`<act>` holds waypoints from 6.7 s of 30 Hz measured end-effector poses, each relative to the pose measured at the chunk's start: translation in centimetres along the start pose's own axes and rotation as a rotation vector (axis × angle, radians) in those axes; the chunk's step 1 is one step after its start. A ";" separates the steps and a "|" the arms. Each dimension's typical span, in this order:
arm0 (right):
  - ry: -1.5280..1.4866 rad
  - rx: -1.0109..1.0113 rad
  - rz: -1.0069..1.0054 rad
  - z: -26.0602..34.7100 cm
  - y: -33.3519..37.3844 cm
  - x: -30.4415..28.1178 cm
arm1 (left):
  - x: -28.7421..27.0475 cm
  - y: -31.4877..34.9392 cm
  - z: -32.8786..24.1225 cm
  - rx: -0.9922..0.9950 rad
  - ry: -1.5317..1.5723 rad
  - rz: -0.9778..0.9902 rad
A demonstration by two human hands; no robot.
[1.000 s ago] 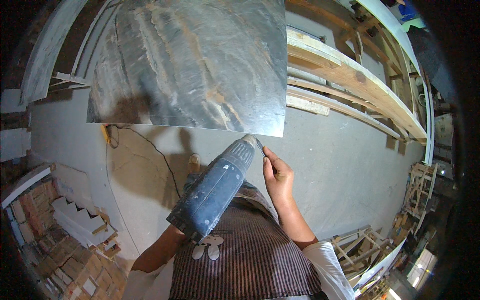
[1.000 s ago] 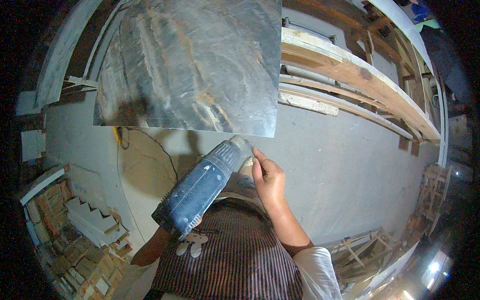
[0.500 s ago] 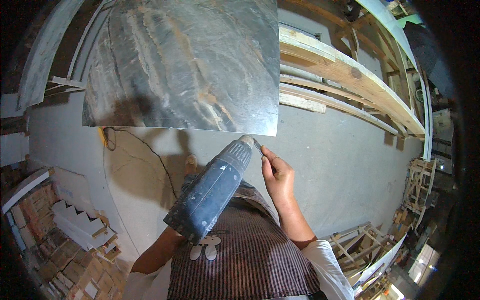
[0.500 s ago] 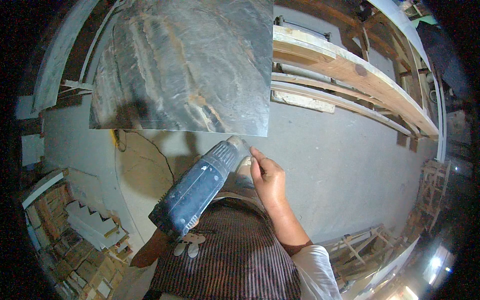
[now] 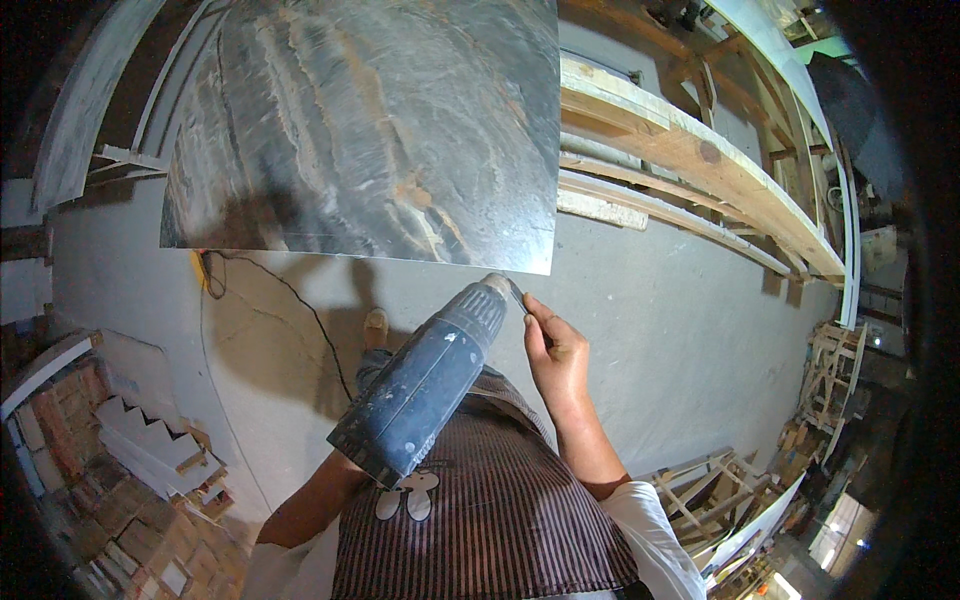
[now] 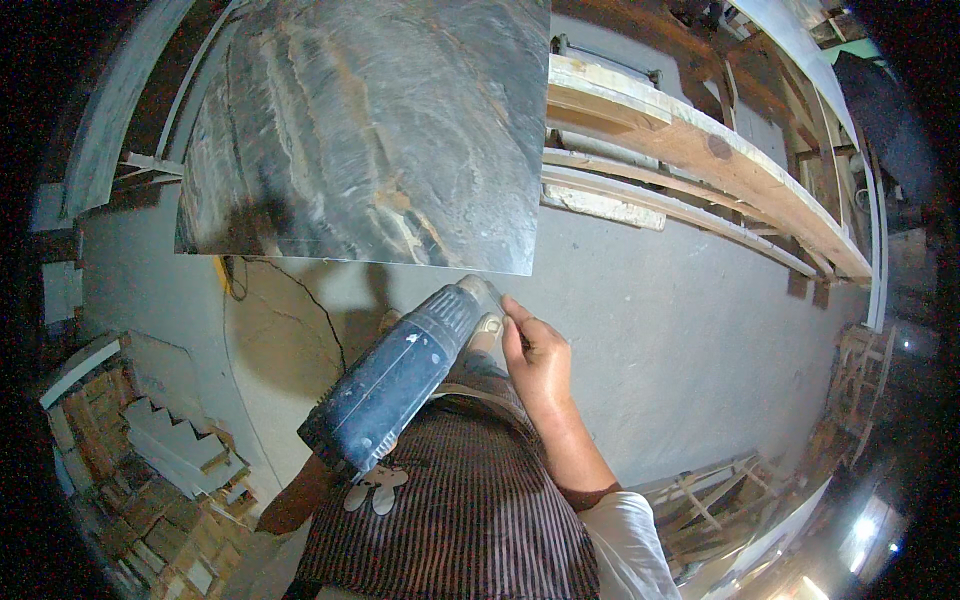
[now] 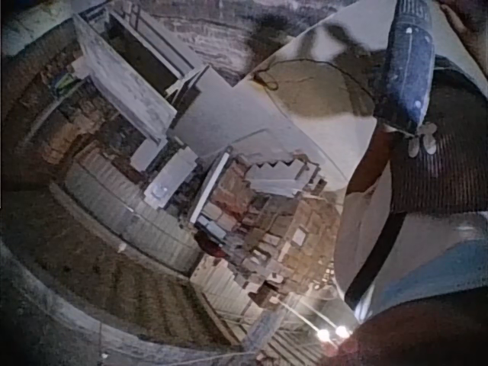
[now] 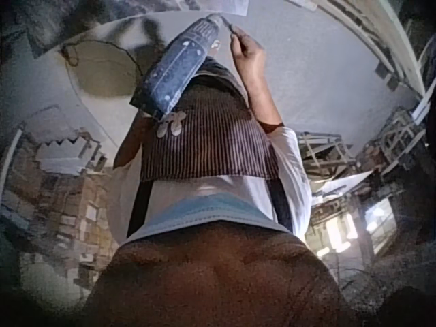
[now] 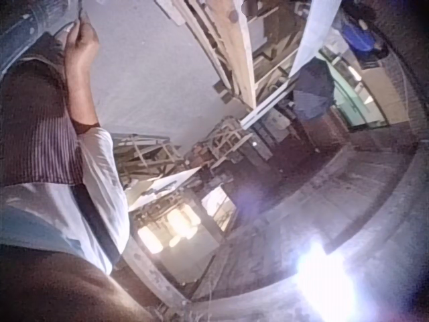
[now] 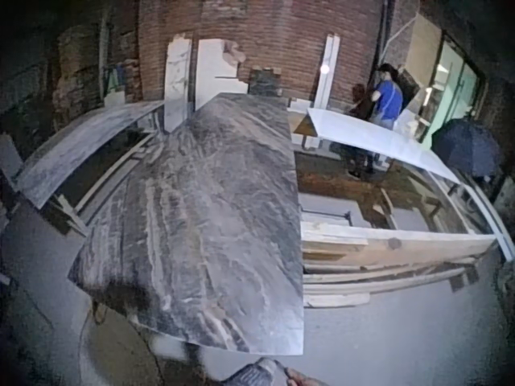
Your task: The person applies a thin edge trim to a large marble-patterned slab using a heat gun and a metal scraper. They move along the slab's edges, heating and pressing the trim into place.
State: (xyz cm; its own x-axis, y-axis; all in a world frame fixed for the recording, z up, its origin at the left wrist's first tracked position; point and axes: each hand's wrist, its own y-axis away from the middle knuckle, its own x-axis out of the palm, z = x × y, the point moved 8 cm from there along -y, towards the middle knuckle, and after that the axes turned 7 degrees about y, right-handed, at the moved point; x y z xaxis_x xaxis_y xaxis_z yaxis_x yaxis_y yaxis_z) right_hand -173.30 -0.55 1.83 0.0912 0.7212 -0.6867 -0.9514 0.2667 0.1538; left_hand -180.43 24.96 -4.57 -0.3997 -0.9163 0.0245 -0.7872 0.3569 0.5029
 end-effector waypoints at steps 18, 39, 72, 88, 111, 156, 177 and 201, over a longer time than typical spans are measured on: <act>0.031 0.001 -0.099 -1.5 0.6 -1.2 | 0.8 0.3 0.1 0.064 -0.036 0.028; -0.322 0.248 0.114 -9.1 0.4 -4.9 | 2.9 -1.0 -2.0 0.175 -0.050 0.024; -0.257 0.043 1.024 10.3 2.1 20.1 | -7.6 14.8 10.4 0.134 -0.370 -0.734; 0.552 -0.535 0.663 1.8 -9.6 -6.2 | 13.6 4.0 -2.0 -0.034 1.481 -0.076; 0.748 -1.099 0.655 5.2 -8.4 -2.6 | 17.4 1.2 -1.6 0.449 1.125 -0.448; 1.130 -1.242 0.716 5.6 -7.1 -5.5 | 18.2 1.1 -2.8 0.477 0.857 -0.452; 0.751 -1.019 1.084 10.7 -1.5 2.0 | 3.7 16.7 3.6 0.412 0.197 -1.299; 0.297 -0.591 1.060 29.4 -2.2 24.6 | -34.1 24.6 -12.2 0.791 0.366 -1.284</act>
State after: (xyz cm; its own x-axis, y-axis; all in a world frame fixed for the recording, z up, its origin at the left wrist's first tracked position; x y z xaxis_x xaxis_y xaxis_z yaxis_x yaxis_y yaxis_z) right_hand -160.29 35.40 5.49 -0.7969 0.2127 -0.5654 -0.5093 -0.7399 0.4396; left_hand -180.43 62.78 17.54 0.7538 -0.6221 0.2115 -0.5852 -0.7820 -0.2146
